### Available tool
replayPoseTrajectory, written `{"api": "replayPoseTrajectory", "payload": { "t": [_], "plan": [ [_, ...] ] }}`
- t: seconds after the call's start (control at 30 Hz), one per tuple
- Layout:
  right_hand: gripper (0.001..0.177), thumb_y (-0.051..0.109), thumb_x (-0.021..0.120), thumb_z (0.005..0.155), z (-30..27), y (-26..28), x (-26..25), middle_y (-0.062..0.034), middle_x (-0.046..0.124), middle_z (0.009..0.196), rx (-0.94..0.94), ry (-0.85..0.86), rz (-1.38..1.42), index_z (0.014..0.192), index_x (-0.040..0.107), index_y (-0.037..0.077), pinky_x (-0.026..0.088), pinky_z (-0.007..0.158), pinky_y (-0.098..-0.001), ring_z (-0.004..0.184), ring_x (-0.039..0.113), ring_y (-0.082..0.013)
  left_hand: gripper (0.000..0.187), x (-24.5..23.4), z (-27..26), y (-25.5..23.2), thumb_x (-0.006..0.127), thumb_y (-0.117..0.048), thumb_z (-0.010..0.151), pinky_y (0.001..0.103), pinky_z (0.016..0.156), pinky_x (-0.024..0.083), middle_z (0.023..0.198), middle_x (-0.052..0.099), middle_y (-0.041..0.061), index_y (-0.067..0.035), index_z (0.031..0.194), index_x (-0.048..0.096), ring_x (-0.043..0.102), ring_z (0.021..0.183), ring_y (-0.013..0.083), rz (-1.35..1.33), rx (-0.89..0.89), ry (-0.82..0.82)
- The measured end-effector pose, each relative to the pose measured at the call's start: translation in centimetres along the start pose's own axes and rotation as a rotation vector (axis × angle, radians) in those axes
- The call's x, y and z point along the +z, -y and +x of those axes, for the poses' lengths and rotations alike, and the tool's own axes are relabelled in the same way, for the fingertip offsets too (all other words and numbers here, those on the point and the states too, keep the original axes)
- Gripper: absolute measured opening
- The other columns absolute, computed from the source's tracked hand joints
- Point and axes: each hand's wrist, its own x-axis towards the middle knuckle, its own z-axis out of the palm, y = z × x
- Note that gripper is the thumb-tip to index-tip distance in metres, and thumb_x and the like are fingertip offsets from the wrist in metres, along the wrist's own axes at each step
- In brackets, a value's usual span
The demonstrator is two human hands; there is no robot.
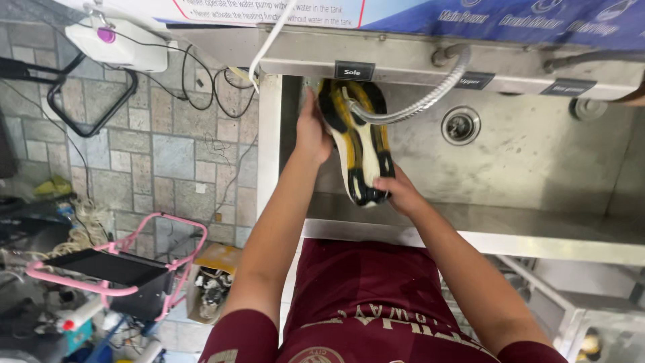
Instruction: The person cleans a single black and white sneaker using a handheld spray bottle and a machine with a rotating brush. They spray the shoe's sole, then rub it against the brush, and rinse it under a faucet. The person repeats this process, focusing on different parts of the shoe.
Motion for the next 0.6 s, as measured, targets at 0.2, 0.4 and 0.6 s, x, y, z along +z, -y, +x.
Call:
{"api": "replayPoseTrajectory", "payload": {
  "t": [0.2,0.4,0.6],
  "plan": [
    [0.060,0.018,0.065,0.082,5.2,0.9,5.3,-0.0133,0.068,0.121,-0.055,-0.132,0.265,0.137,0.055,-0.002,0.053,0.098,-0.0402,0.110,0.068,-0.0246,0.052,-5.1,9.7,-1.3,0.045,-0.040,0.104,0.052,0.104,0.052,0.128,0.063,0.022,0.003,0.129,0.059,0.062,0.116,0.0372,0.045,-0.254,0.086],
    [0.034,0.026,0.067,0.091,12.1,4.0,5.9,-0.0102,0.069,0.112,0.057,-0.331,0.396,0.117,0.060,0.005,0.056,0.094,-0.0467,0.105,0.068,-0.0254,0.049,-8.2,17.9,-1.5,0.045,-0.043,0.102,0.046,0.098,0.053,0.127,0.064,0.016,-0.004,0.129,0.058,0.062,0.114,0.0305,0.158,-0.213,0.028],
    [0.042,0.024,0.068,0.088,12.0,3.9,6.5,-0.0103,0.071,0.113,0.054,-0.239,0.279,0.124,0.064,0.002,0.054,0.098,-0.0419,0.106,0.069,-0.0237,0.043,-8.1,17.6,-2.3,0.050,-0.034,0.100,0.043,0.094,0.057,0.125,0.068,0.016,-0.005,0.130,0.059,0.065,0.113,0.0289,0.298,-0.183,-0.133]
  ]
}}
